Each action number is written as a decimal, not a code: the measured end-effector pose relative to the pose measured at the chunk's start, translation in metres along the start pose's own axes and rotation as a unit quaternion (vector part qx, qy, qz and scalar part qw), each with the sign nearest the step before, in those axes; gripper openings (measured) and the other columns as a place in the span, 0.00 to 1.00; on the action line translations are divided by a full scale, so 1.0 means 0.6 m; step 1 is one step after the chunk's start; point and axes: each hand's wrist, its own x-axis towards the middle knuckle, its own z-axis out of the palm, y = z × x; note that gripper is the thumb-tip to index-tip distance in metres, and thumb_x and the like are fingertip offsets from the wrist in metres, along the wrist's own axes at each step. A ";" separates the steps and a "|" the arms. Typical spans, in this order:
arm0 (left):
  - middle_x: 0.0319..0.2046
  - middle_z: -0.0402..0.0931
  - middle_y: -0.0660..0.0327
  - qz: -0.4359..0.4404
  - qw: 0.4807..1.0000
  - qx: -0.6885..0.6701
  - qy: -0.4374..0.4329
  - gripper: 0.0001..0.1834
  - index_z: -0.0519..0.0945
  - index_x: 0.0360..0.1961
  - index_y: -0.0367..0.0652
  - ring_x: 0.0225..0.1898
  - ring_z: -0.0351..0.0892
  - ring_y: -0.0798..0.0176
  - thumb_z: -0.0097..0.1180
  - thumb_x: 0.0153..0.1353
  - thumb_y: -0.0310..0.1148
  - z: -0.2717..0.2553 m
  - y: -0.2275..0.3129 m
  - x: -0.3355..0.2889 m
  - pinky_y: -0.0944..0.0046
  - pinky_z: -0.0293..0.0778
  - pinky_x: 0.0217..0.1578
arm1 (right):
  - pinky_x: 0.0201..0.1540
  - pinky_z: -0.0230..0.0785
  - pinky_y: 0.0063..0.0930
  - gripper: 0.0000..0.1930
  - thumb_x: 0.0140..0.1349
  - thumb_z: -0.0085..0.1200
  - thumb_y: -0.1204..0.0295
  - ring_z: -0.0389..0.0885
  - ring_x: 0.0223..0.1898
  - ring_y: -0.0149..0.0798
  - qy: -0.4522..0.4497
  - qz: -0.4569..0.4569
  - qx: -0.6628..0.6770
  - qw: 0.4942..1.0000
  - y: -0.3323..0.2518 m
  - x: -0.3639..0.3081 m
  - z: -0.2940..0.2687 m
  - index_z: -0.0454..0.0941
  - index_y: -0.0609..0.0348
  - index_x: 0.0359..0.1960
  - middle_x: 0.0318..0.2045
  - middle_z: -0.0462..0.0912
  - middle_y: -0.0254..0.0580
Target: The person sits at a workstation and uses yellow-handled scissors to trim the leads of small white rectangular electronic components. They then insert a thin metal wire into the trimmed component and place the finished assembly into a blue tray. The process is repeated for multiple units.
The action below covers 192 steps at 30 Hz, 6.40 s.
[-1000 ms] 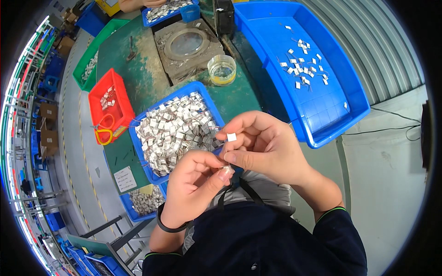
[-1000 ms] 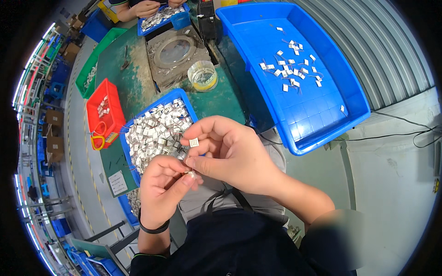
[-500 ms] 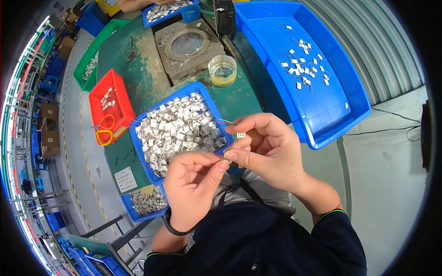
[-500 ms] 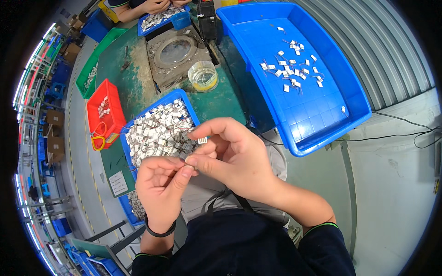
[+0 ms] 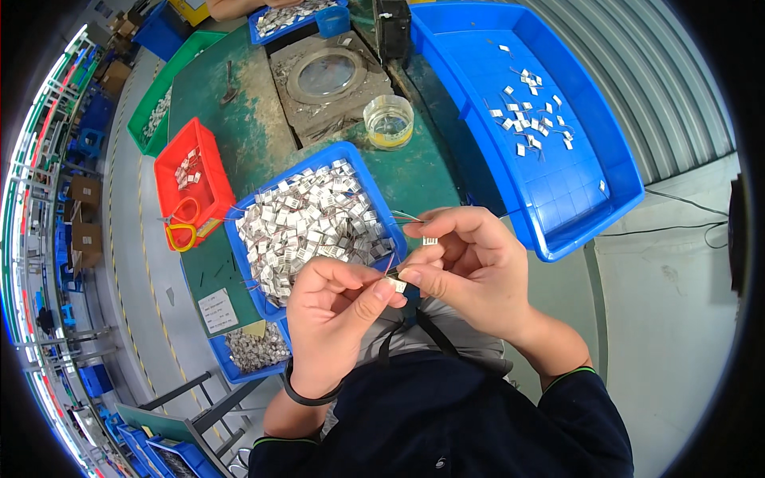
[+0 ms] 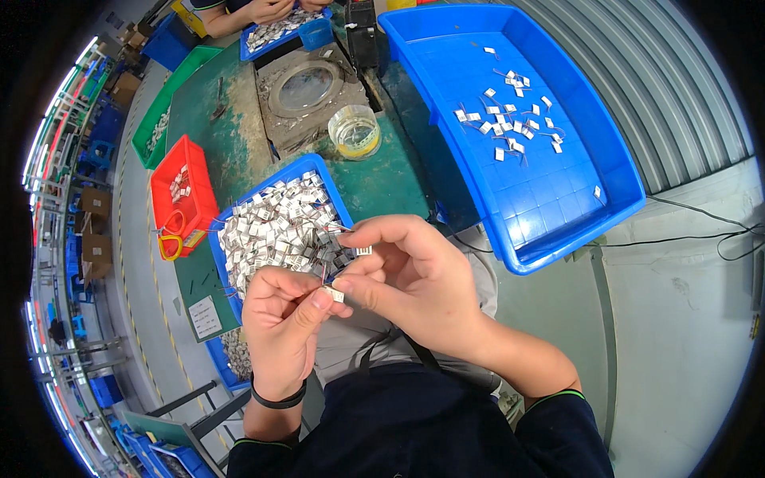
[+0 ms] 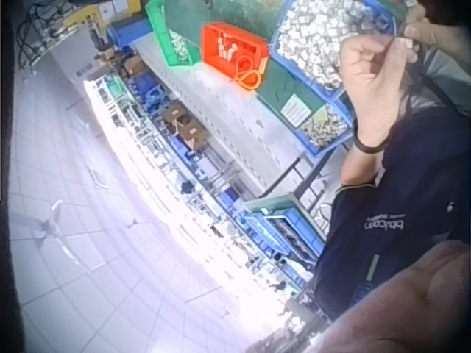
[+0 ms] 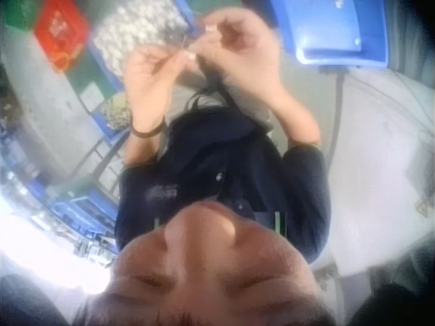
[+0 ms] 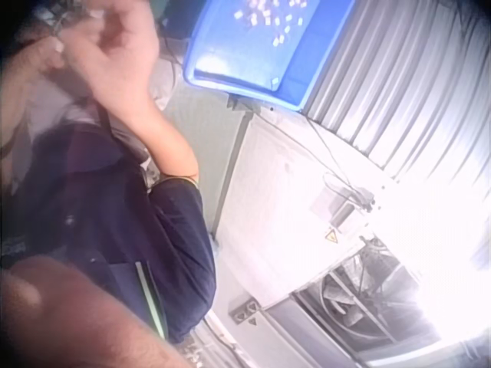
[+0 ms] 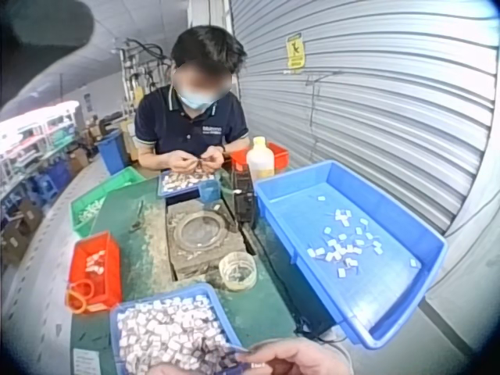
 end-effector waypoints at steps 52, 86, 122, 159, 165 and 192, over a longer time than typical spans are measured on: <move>0.29 0.83 0.48 0.242 0.675 0.678 -0.161 0.09 0.83 0.37 0.33 0.33 0.85 0.53 0.60 0.56 0.26 0.034 0.080 0.324 0.60 0.78 0.36 | 0.33 0.76 0.34 0.06 0.58 0.62 0.74 0.84 0.30 0.49 -0.019 -0.167 -0.578 0.798 -0.158 0.141 -0.108 0.83 0.63 0.35 0.29 0.85 0.49; 0.31 0.83 0.50 0.214 0.687 0.692 -0.061 0.10 0.83 0.39 0.34 0.32 0.85 0.58 0.61 0.59 0.29 -0.048 0.119 0.364 0.62 0.77 0.36 | 0.41 0.76 0.44 0.07 0.56 0.55 0.74 0.83 0.35 0.55 -0.185 -0.217 -0.654 0.701 -0.009 0.316 -0.125 0.82 0.64 0.26 0.31 0.80 0.55; 0.32 0.83 0.48 0.221 0.684 0.694 -0.043 0.09 0.83 0.38 0.34 0.37 0.84 0.50 0.60 0.58 0.26 -0.130 0.123 0.439 0.58 0.78 0.40 | 0.36 0.70 0.24 0.11 0.63 0.61 0.70 0.75 0.30 0.25 -0.117 -0.027 -0.531 0.839 -0.067 0.388 -0.055 0.83 0.67 0.39 0.26 0.82 0.35; 0.28 0.78 0.68 0.085 0.887 0.452 0.029 0.10 0.82 0.41 0.33 0.26 0.71 0.78 0.64 0.62 0.27 0.010 0.136 0.287 0.75 0.65 0.27 | 0.26 0.71 0.31 0.11 0.64 0.61 0.68 0.78 0.22 0.37 -0.171 0.158 -0.310 0.922 0.008 -0.096 -0.138 0.81 0.56 0.46 0.25 0.80 0.38; 0.33 0.82 0.62 0.045 0.957 0.287 0.011 0.07 0.81 0.42 0.34 0.34 0.79 0.76 0.63 0.62 0.21 0.022 0.106 0.174 0.74 0.73 0.36 | 0.24 0.66 0.24 0.09 0.63 0.62 0.74 0.74 0.21 0.28 -0.077 0.059 -0.261 0.961 -0.018 -0.048 -0.076 0.81 0.63 0.43 0.22 0.77 0.35; 0.34 0.81 0.59 0.056 0.977 0.207 0.003 0.05 0.81 0.41 0.32 0.29 0.76 0.72 0.59 0.63 0.18 0.074 0.024 0.004 0.72 0.71 0.30 | 0.22 0.63 0.16 0.06 0.69 0.56 0.74 0.73 0.23 0.21 0.110 0.053 0.062 0.991 -0.032 -0.044 -0.035 0.79 0.66 0.38 0.25 0.78 0.31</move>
